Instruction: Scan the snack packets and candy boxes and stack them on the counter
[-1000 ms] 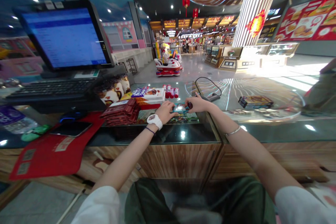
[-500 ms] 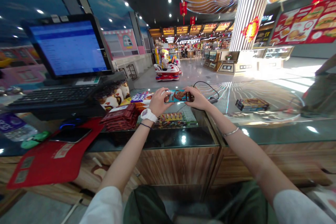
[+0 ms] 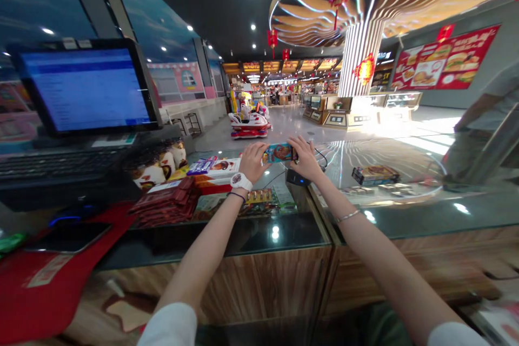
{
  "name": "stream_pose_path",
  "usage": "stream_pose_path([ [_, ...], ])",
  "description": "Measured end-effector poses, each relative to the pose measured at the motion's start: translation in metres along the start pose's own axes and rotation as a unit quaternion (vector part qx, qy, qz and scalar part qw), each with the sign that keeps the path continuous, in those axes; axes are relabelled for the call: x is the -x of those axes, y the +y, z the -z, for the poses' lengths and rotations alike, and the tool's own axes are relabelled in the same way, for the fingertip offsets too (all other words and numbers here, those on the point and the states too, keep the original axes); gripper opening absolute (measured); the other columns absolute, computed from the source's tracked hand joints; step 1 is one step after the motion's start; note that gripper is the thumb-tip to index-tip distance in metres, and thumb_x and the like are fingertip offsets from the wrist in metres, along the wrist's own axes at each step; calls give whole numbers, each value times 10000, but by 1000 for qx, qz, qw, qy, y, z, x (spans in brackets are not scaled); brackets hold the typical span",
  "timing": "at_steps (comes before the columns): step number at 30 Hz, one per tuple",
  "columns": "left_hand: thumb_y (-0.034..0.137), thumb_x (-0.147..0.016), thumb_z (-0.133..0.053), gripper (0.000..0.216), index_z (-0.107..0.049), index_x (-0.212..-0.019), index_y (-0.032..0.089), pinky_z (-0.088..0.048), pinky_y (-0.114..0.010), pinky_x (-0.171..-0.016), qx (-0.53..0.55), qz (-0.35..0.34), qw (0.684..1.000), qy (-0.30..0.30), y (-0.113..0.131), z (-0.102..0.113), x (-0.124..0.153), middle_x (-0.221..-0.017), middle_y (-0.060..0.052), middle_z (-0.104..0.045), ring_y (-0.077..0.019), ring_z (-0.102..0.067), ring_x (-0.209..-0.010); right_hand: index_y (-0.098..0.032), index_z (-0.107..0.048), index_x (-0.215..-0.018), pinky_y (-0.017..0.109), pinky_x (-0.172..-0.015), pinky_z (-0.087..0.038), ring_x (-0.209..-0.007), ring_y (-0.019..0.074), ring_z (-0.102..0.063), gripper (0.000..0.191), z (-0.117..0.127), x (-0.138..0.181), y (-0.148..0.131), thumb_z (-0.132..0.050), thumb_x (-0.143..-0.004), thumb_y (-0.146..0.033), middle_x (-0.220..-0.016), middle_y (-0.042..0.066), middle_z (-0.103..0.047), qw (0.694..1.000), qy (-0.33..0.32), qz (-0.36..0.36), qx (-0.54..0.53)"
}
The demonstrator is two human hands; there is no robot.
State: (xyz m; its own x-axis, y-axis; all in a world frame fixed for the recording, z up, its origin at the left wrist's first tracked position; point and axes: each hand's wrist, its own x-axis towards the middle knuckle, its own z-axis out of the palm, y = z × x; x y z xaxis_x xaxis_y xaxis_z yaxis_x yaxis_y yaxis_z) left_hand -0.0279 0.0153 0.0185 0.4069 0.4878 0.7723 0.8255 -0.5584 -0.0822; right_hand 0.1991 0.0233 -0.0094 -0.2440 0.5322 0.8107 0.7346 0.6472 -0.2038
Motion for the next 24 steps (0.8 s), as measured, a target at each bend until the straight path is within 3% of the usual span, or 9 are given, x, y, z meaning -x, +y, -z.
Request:
stream_pose_path([
  [9, 297, -845, -684, 550, -553, -1375, 224, -349, -503, -1168, 9, 16, 999, 28, -14, 1, 16, -1401, -115, -590, -293, -521, -1324, -238, -491, -1409, 582, -1217, -114, -1335, 269, -472, 612, -3, 1, 1, -517, -801, -177, -1401, 108, -534, 1000, -4, -13, 10],
  [13, 254, -854, -668, 532, -558, -1374, 238, -343, -516, -1175, 1, 12, 1000, 26, -14, 2, 18, -1459, -109, -545, -297, -471, -1378, -251, -468, -1442, 611, -1202, -136, -1345, 283, -463, 627, -1, 1, 5, -546, -821, -206, -1404, 111, -536, 1000, -11, -4, -12],
  [18, 249, -857, -682, 467, -605, -1317, 221, -356, -523, -1164, -1, 5, 1000, 23, -14, 2, 19, -1416, -116, -581, -295, -523, -1327, -256, -419, -1488, 611, -1194, -179, -1409, 300, -400, 646, 0, 4, 7, -570, -860, -255, -1482, 117, -478, 999, -30, 26, 5],
  [24, 320, -868, -694, 454, -607, -1304, 231, -358, -528, -1157, 16, 5, 999, 36, -11, 1, 19, -1391, -113, -599, -288, -538, -1307, -286, -554, -1382, 609, -1211, -160, -1415, 305, -388, 495, 1, 6, -3, -588, -889, -250, -1479, 93, -498, 995, 27, 56, 79],
])
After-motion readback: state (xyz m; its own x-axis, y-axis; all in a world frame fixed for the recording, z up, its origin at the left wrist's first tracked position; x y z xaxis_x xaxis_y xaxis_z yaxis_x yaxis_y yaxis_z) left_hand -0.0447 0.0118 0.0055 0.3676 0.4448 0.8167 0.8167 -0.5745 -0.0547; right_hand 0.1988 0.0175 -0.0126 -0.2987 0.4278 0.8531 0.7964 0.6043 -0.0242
